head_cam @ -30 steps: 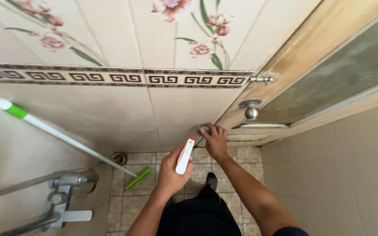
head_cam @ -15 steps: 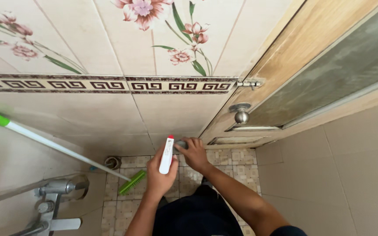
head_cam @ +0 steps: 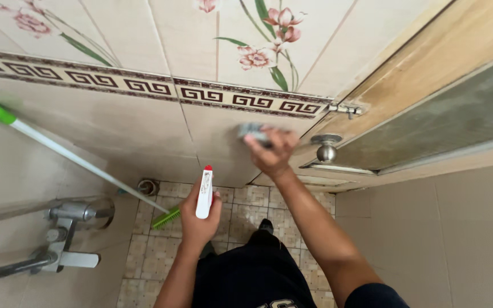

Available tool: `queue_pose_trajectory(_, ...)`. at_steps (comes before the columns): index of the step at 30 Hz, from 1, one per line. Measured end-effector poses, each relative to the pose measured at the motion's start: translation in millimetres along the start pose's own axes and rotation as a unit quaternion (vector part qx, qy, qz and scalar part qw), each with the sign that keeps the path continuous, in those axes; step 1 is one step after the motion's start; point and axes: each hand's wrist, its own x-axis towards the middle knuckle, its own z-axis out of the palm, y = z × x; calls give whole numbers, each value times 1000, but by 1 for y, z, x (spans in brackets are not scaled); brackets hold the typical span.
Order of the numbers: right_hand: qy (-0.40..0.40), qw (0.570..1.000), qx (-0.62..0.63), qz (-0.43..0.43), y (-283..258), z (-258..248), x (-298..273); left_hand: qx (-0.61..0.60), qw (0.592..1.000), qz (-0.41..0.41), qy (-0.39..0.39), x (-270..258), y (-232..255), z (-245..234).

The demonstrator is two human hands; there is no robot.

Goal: The person sprays a cleaning solution from a bottle onto bathroom tiles and scrubs them using a grey brush.

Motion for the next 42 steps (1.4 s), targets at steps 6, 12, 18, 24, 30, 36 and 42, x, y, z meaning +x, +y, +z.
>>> queue_pose_trajectory(6,-314,944,-25,-101,-9,11,-124,26,999,31,15,-12,-1,-1)
queue_pose_trajectory(12,-260,964,-50,-37,-24,13,-94,37,998,-37,24,-23,-6,3)
queue_pose_trajectory(18,83,989,-19,120,20,4,17,24,999,15,28,-26,-7,11)
queue_pose_trajectory(24,-15,998,25,51,5,-4,-2,21,999,-9,31,-29,3,20)
queue_pose_trajectory(30,-267,963,-17,-22,-5,5,-138,29,999,-6,29,-37,4,15)
queue_pose_trajectory(36,-265,961,4,75,-21,5,-132,28,999,-19,15,-45,2,12)
queue_pose_trajectory(42,60,985,37,155,19,-10,-3,35,999,-11,5,-48,1,16)
